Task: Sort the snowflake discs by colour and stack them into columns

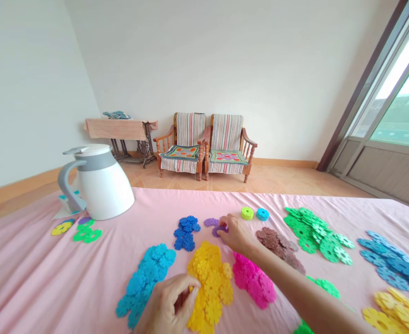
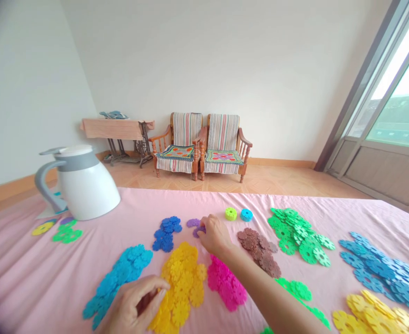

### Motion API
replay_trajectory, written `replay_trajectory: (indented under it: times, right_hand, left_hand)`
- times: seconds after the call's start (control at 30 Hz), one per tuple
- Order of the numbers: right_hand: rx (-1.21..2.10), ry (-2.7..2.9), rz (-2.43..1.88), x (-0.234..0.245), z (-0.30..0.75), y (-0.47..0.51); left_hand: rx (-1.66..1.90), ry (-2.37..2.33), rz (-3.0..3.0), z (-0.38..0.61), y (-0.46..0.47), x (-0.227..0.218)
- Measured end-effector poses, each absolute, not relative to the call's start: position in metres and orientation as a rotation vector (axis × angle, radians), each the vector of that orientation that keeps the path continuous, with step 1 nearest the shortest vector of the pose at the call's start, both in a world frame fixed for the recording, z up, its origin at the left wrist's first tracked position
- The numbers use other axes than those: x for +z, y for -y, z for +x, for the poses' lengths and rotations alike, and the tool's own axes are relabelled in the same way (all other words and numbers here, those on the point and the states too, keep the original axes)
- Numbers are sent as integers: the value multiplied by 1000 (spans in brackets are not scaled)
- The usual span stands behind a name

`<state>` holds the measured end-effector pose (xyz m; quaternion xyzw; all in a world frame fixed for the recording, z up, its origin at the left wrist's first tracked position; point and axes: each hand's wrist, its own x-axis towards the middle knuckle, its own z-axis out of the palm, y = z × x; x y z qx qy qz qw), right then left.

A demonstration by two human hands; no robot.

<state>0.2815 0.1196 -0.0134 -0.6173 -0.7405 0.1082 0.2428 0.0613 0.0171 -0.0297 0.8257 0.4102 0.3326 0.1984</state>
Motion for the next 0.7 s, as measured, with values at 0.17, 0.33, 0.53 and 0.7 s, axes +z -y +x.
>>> replay_trajectory:
  times: [0.17,0.33,0.53,0.7]
  right_hand:
    - [420,1962,-1671,-16,291,-124]
    - [524,1874,-1704,-12,304,-143]
    - [566,1806,-1729,-13,314,-155]
    - [564,1791,-1671,-17,318,-147]
  left_hand:
    - [935,-1185,2236,64,-19,-17]
    - [848,-1206,2315,78,-63,5]
    - [541,-1244,2618,110,-153,3]
    - [438,-1226,2631,126,-187,-7]
